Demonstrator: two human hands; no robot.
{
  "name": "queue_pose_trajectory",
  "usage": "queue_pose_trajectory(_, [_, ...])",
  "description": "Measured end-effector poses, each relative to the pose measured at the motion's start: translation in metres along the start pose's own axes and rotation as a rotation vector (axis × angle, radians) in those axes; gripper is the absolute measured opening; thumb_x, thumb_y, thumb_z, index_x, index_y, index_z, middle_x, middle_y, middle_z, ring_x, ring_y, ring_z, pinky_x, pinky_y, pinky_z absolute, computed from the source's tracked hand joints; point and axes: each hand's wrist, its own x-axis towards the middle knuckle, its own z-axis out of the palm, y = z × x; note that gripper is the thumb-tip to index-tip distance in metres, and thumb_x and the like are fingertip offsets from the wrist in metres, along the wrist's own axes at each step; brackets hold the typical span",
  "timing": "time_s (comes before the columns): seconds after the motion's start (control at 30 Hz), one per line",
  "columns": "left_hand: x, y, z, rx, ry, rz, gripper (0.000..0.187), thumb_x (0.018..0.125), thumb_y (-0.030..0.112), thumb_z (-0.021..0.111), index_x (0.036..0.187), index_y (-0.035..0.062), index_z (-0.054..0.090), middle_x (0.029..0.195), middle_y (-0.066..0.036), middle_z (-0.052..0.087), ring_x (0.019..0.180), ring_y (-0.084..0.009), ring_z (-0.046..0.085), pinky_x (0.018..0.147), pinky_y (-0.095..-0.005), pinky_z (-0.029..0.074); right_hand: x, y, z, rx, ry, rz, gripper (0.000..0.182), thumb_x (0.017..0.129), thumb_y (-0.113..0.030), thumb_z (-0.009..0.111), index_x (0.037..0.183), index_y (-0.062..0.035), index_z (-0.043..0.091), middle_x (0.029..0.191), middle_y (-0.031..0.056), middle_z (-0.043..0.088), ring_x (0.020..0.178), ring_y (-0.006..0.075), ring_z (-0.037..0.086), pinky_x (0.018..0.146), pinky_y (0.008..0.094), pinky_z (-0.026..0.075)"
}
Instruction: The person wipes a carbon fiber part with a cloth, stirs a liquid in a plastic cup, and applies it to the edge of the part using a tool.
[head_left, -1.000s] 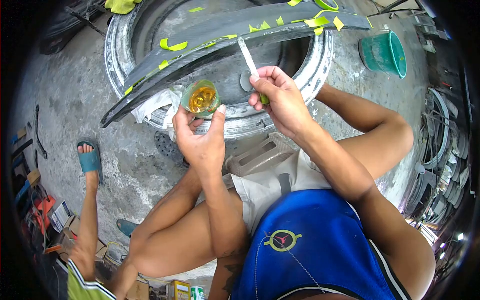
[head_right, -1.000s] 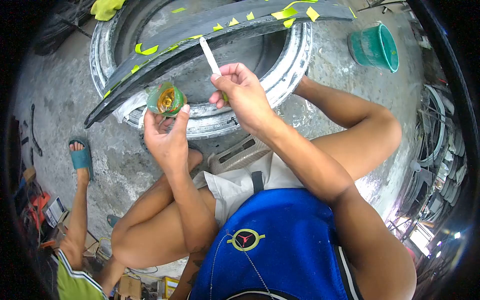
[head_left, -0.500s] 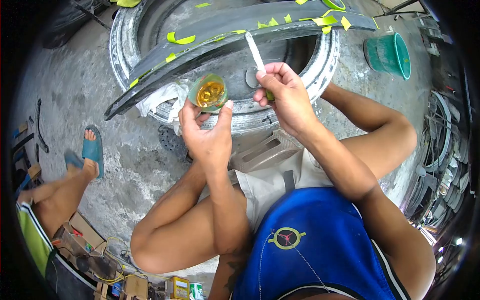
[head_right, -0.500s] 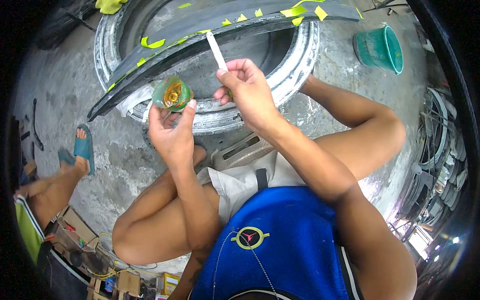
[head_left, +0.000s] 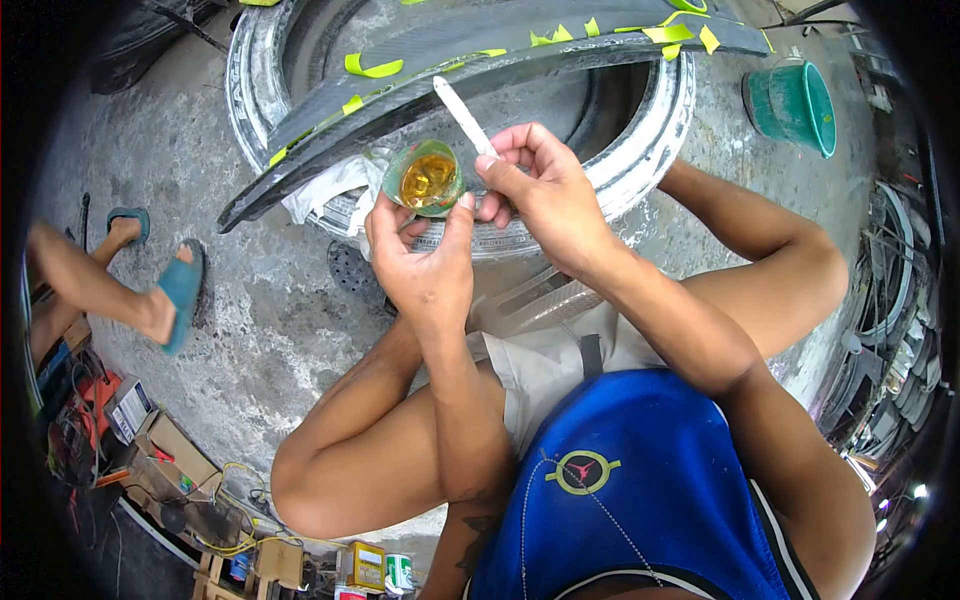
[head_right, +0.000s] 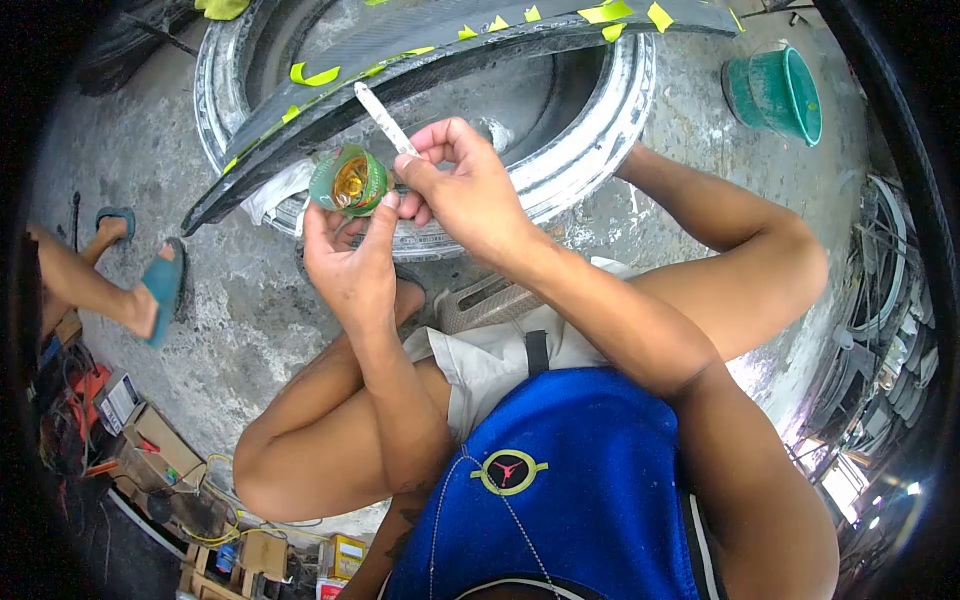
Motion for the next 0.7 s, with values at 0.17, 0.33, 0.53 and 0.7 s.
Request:
queue_pose_trajectory(0.17, [0.002, -0.001, 0.001, 0.005, -0.022, -0.009, 0.065, 0.078, 0.011, 0.090, 0.136, -0.0018, 0.062, 0.119, -0.011, 0.062, 0.106, -0.0205, 0.061, 0.088, -0.0342, 0.052, -0.008, -0.013, -0.015, -0.043, 0.080, 0.007, 0.020, 0.102, -0.010, 0.070, 0.115, -0.0031, 0.056, 0.091, 0.0027, 0.065, 0.063, 0.0100, 0.063, 0.052, 0.0244, 0.048])
queue_pose_trajectory(0.33, [0.001, 0.005, 0.001, 0.218, 0.036, 0.131, 0.067, 0.077, 0.005, 0.088, 0.138, -0.0013, 0.062, 0.126, -0.015, 0.061, 0.112, -0.0264, 0.062, 0.091, -0.0371, 0.052, -0.041, -0.050, -0.030, -0.354, 0.050, -0.078, 0.019, 0.098, -0.010, 0.074, 0.112, -0.0044, 0.062, 0.097, -0.0001, 0.061, 0.069, 0.0046, 0.061, 0.060, 0.0216, 0.049])
queue_pose_trajectory(0.53, [0.002, 0.003, 0.008, 0.368, 0.081, 0.409, 0.066, 0.076, -0.001, 0.082, 0.139, 0.0047, 0.065, 0.132, -0.016, 0.062, 0.121, -0.0351, 0.060, 0.104, -0.0429, 0.049, -0.032, -0.077, -0.036, -1.177, -0.116, -0.897, 0.020, 0.083, 0.003, 0.072, 0.100, -0.0044, 0.068, 0.095, 0.0111, 0.065, 0.082, 0.0314, 0.069, 0.069, 0.0409, 0.057])
queue_pose_trajectory(0.7, [0.003, 0.005, 0.012, 0.414, 0.115, 0.529, 0.066, 0.075, -0.001, 0.083, 0.139, 0.0073, 0.067, 0.133, -0.014, 0.063, 0.122, -0.0324, 0.060, 0.103, -0.0420, 0.049, -0.018, -0.078, -0.022, -1.414, -0.291, -0.874, 0.012, 0.085, 0.002, 0.066, 0.097, -0.0019, 0.066, 0.098, 0.0161, 0.062, 0.085, 0.0374, 0.070, 0.073, 0.0478, 0.058])
